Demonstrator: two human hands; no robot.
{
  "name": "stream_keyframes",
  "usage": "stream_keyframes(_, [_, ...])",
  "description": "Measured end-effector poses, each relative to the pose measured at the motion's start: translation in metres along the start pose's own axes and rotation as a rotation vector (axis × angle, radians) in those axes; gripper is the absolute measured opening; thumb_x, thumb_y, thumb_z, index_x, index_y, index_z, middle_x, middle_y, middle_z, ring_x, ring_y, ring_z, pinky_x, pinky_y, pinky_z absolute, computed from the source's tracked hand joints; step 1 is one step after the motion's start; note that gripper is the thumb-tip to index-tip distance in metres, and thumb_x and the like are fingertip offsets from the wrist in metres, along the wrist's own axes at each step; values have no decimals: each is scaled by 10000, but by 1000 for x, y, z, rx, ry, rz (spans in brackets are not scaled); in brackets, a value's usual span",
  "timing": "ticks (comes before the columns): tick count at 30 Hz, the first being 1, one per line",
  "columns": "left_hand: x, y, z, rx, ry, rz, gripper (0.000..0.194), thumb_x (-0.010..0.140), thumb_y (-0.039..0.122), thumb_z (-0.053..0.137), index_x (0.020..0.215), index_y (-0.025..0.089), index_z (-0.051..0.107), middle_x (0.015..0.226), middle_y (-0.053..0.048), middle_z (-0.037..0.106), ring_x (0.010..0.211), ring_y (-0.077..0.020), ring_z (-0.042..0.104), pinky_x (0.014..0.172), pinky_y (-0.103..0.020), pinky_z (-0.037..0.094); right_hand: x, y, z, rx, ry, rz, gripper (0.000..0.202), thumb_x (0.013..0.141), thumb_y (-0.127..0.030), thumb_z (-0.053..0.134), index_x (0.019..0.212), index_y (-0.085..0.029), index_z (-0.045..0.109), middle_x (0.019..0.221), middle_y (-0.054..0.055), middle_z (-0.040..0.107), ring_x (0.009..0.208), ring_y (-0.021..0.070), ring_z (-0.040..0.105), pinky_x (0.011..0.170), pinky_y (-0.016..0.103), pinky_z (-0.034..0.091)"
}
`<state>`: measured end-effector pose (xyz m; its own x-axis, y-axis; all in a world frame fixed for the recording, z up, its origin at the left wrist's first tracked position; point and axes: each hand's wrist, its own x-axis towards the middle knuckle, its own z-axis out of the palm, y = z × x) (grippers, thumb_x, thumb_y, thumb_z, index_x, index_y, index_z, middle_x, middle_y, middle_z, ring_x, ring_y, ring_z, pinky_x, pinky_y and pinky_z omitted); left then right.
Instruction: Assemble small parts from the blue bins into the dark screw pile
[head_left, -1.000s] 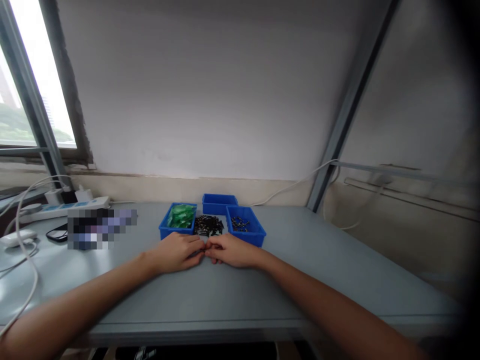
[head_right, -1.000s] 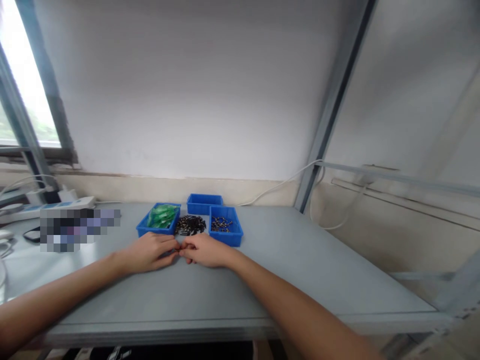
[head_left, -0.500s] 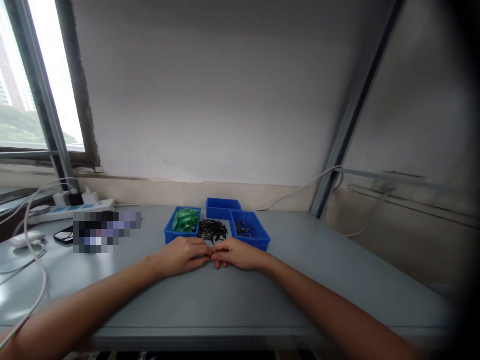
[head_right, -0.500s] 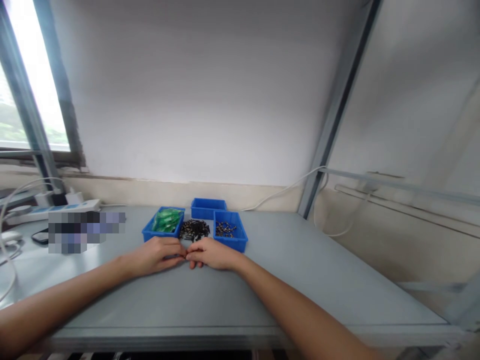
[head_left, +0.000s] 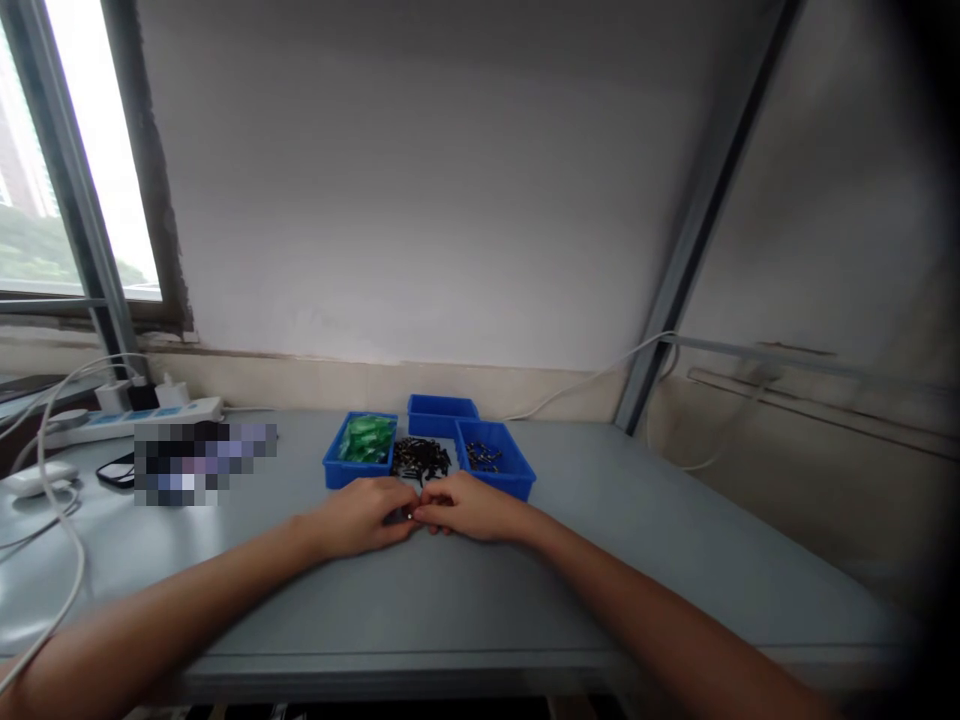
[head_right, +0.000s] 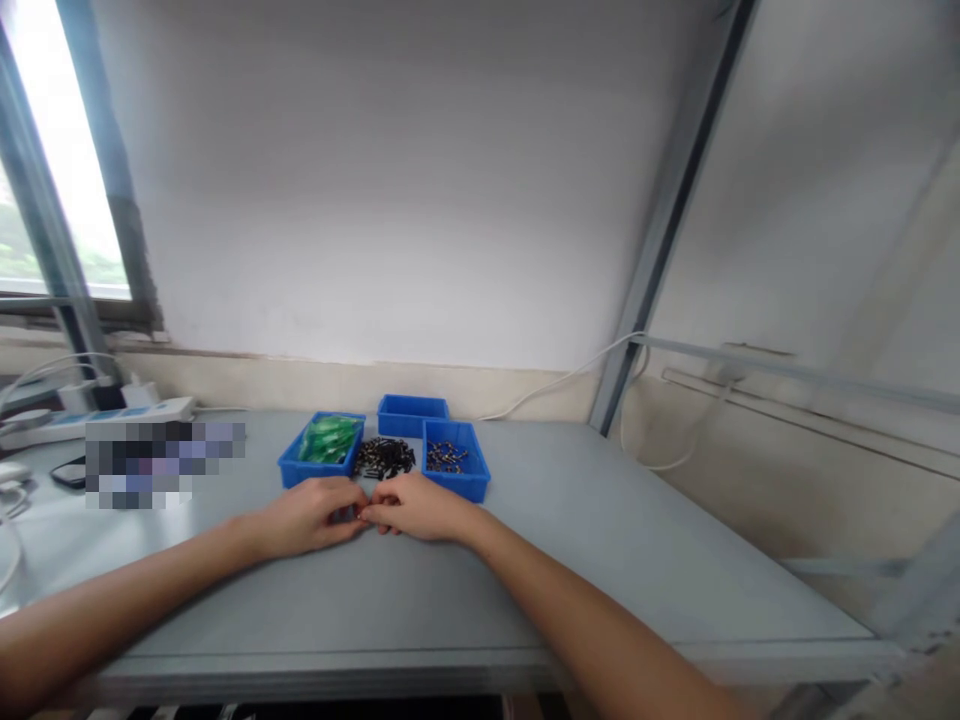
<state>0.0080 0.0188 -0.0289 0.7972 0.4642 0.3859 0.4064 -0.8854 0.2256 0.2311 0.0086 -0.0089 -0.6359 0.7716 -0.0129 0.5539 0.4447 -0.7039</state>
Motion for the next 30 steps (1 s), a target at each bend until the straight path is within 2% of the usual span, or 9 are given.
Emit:
stream_keyframes(5, [0,1,-3,27,-26,32,136,962,287,552,936,199,652,872,-37,692,767,-187,650,684,-268,477,-1,-5,-2,-20,-30,17,119,912,-211,603,844,-164,689,731,5,665,713,151,628,654,255,454])
stream_keyframes(12, [-1,-1,-10,142,-62,73,151,962,279,554,966,183,669,841,-45,702,756,-202,666,647,-272,472,-3,-10,-3,-51,-28,29,129,920,-198,591,869,-169,706,723,1,665,690,143,603,629,245,432])
stream_keyframes(17, [0,-2,-10,195,-72,56,129,956,264,566,935,181,662,822,-43,695,743,-198,662,634,-266,461,-2,-6,-3,-79,-25,7,142,917,-212,588,867,-166,713,715,-1,664,672,145,592,613,245,419])
stream_keyframes(21, [-1,-1,-10,202,-87,91,141,970,264,549,938,179,657,843,-44,690,769,-200,662,648,-269,469,0,-2,-1,-132,-12,-29,144,892,-172,591,857,-162,729,700,-5,662,653,144,579,603,248,398])
stream_keyframes(26, [-2,0,-11,225,-60,193,236,1034,310,476,961,166,648,858,-59,679,770,-194,649,664,-276,482,3,2,4,-199,28,-112,152,881,-130,604,860,-157,752,788,20,723,721,156,625,661,255,420])
stream_keyframes(30, [-2,-1,-12,215,-26,219,319,1072,353,409,972,170,650,859,-64,675,766,-193,647,662,-282,493,3,0,5,-225,16,-123,153,886,-131,608,851,-166,753,796,21,732,733,159,632,673,261,426])
